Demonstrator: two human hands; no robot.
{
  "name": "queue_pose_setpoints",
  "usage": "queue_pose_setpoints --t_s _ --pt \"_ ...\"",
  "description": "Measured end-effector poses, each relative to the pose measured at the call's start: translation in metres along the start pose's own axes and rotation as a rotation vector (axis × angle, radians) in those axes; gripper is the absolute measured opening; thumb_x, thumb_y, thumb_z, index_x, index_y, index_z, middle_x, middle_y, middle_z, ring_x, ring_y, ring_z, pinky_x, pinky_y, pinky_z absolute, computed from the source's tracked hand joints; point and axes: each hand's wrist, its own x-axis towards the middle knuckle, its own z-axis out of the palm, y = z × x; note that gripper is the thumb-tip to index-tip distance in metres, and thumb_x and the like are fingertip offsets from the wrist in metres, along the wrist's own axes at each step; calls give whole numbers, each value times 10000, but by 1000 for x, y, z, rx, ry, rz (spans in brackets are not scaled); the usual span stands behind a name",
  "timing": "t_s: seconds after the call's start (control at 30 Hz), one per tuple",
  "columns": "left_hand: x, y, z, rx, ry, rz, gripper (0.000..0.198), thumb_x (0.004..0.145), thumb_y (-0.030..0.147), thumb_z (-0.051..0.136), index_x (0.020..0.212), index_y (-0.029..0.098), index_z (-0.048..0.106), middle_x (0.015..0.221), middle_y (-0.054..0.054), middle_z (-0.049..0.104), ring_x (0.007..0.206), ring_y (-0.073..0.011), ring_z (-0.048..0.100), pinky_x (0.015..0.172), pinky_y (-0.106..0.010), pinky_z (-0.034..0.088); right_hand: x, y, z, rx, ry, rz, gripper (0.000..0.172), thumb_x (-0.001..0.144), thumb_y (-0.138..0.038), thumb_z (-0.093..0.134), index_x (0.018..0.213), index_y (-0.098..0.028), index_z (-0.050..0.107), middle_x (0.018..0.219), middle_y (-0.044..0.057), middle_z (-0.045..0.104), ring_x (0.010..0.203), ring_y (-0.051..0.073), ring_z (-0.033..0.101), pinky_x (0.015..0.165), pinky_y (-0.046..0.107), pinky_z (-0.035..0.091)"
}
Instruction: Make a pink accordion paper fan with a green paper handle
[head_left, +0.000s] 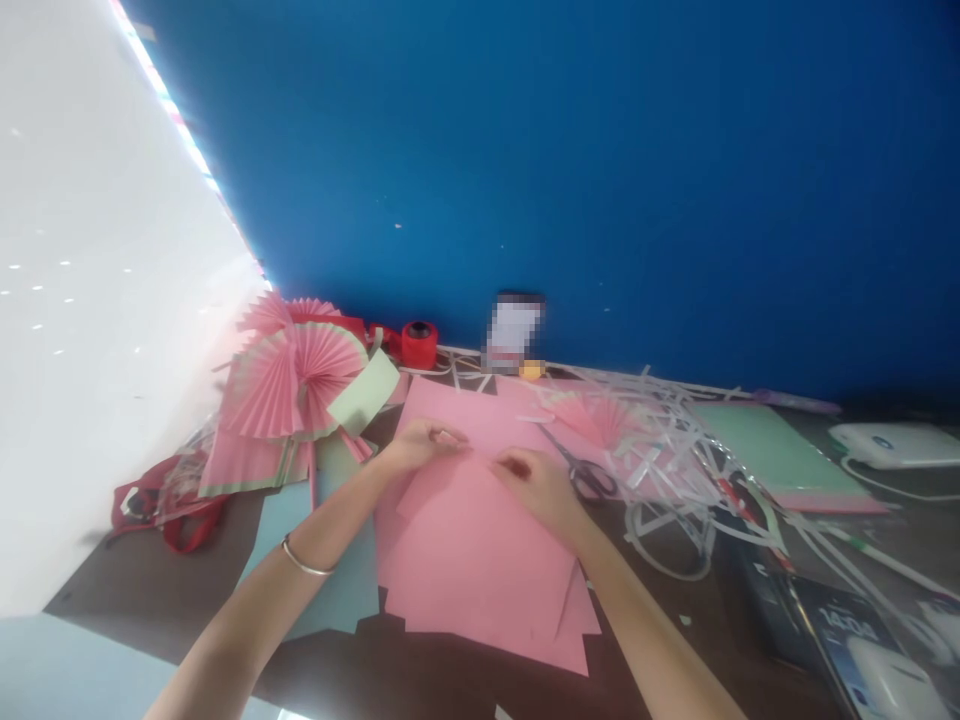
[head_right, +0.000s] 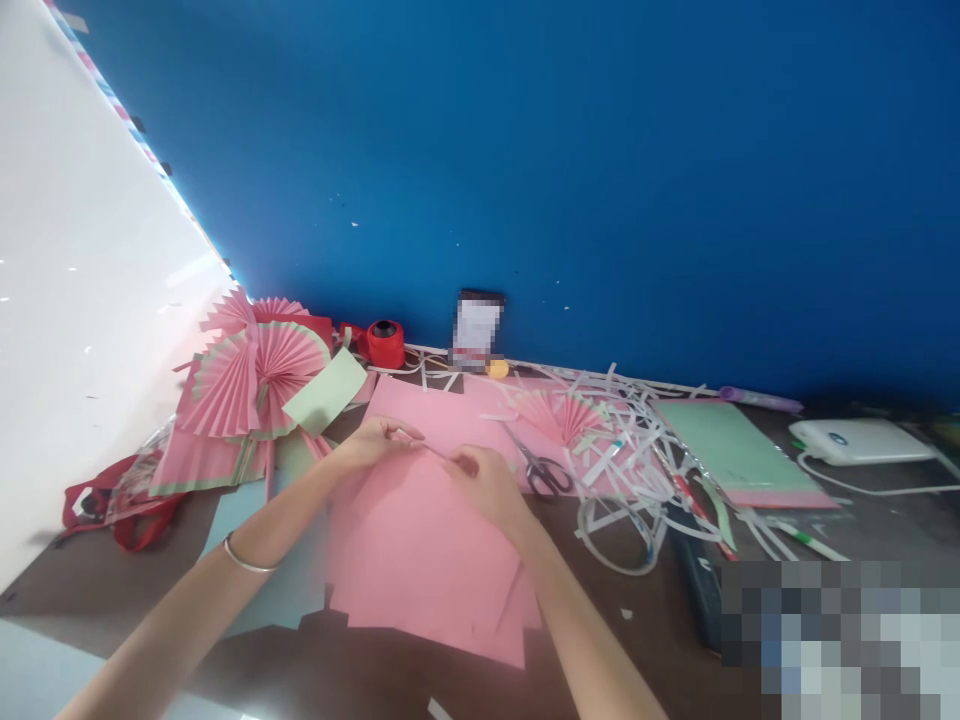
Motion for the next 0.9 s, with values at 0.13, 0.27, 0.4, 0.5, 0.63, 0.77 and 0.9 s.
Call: queue_pose_setpoints --t_s 0.13,0.27,0.4,0.5,0.63,0.77,0.9 --pt "4 -6 2 -36 -35 42 449 534 398 787 864 106 698 776 -80 691 681 -141 621 693 -271 474 0 -1 2 25 -36 -24 217 786 -334 498 671 -185 607 661 -2 630 634 145 558 583 241 401" --pt "9 -8 6 -16 -94 124 439 544 418 771 846 108 698 793 -78 688 731 -155 616 709 -268 462 2 -3 6 34 -45 -41 244 815 -372 473 737 -190 616 713 7 641 661 149 561 600 245 401" --pt "8 -6 11 43 -56 108 479 581 497 716 857 107 694 703 -40 658 640 -131 577 619 -242 432 2 -4 6 -14 -2 -48 249 819 -343 462 672 -183 583 652 2 603 627 146 533 585 248 379" --pt "6 -4 17 67 -33 102 506 597 570 663 793 105 695 672 -31 633 624 -130 554 571 -227 408 -2 -3 1 9 16 -64 230 816 -310 458 660 -178 564 636 -3 582 622 143 524 586 246 374" --pt "6 -3 25 3 -78 121 530 583 608 650 766 113 696 680 -44 625 650 -145 551 565 -228 406 -8 1 -6 47 31 -67 234 813 -309 459 642 -179 550 620 -7 561 610 142 510 584 248 376" --pt "8 0 32 0 -122 179 481 588 588 659 700 121 684 683 -44 615 664 -149 537 570 -233 400 -13 5 -8 77 25 -64 234 821 -336 454 692 -179 568 671 6 591 632 147 524 613 254 391" --pt "4 3 37 77 -141 205 454 617 571 645 651 118 658 628 -24 568 622 -134 492 543 -234 371 -19 9 -7 43 50 -41 234 820 -354 458 701 -181 562 651 2 581 611 143 513 592 249 378"
